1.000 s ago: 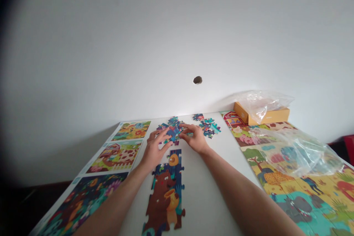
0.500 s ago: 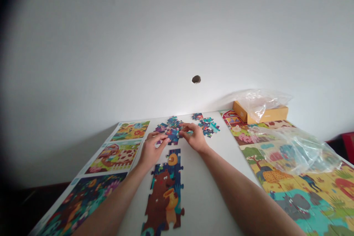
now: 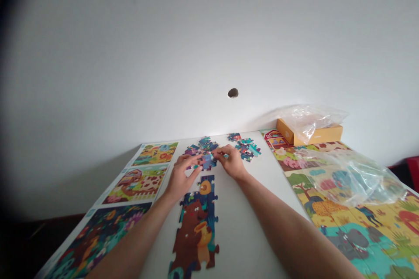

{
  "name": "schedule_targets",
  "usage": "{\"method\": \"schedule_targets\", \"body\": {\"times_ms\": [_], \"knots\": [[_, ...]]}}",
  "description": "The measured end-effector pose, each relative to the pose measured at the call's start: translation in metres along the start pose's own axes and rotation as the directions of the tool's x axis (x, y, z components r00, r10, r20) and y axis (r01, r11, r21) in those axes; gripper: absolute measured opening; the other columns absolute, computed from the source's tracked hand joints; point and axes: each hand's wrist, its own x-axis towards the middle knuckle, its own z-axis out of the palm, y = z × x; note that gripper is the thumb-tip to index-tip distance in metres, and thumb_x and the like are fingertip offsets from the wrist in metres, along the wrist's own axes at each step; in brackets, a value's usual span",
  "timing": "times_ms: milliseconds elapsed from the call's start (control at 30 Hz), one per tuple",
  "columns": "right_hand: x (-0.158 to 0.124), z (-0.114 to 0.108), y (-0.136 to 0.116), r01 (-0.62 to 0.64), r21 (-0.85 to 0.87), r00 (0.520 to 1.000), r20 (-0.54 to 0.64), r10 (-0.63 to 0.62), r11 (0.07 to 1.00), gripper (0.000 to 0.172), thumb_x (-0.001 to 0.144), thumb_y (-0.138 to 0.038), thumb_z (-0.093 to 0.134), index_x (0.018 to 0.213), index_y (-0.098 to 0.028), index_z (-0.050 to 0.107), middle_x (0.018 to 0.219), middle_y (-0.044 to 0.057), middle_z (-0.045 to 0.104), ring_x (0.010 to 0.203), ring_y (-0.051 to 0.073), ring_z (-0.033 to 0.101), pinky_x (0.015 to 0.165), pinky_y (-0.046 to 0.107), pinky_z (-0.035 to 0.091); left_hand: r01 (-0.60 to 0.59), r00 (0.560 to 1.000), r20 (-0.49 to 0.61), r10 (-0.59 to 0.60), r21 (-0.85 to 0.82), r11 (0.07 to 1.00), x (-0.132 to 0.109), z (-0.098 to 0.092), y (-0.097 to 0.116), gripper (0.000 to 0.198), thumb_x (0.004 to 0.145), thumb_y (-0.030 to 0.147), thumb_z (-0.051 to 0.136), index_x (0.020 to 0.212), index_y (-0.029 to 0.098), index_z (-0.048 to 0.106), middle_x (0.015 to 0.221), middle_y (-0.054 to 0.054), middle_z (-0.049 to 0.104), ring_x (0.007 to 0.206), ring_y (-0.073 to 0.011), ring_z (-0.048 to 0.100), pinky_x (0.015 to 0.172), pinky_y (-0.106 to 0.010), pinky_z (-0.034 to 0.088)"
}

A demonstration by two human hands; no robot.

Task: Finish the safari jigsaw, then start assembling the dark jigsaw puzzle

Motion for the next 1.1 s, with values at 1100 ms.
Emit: {"method": "schedule_targets", "body": {"times_ms": [1100], "knots": [[-0.0001,0.0037,0.0039,-0.011,0.034,1.0,-0.02,0.012,0.999,0.025,0.085,-0.04,0.069,0.099,-0.021,0.075,0.088,0.005,0.074,0.076,0.018,0.065,0.076,0.031,0.053,-0.012,0.998,-0.058,0.012,-0.001,1.0,0.0024,0.0048,-0.0029,0.005,0.084,0.024,0.073,0.088,0.023,0.073,0.083,-0.003,0.075,0.096,-0.0228,0.065,0.089,-0.038,0.053]]}}
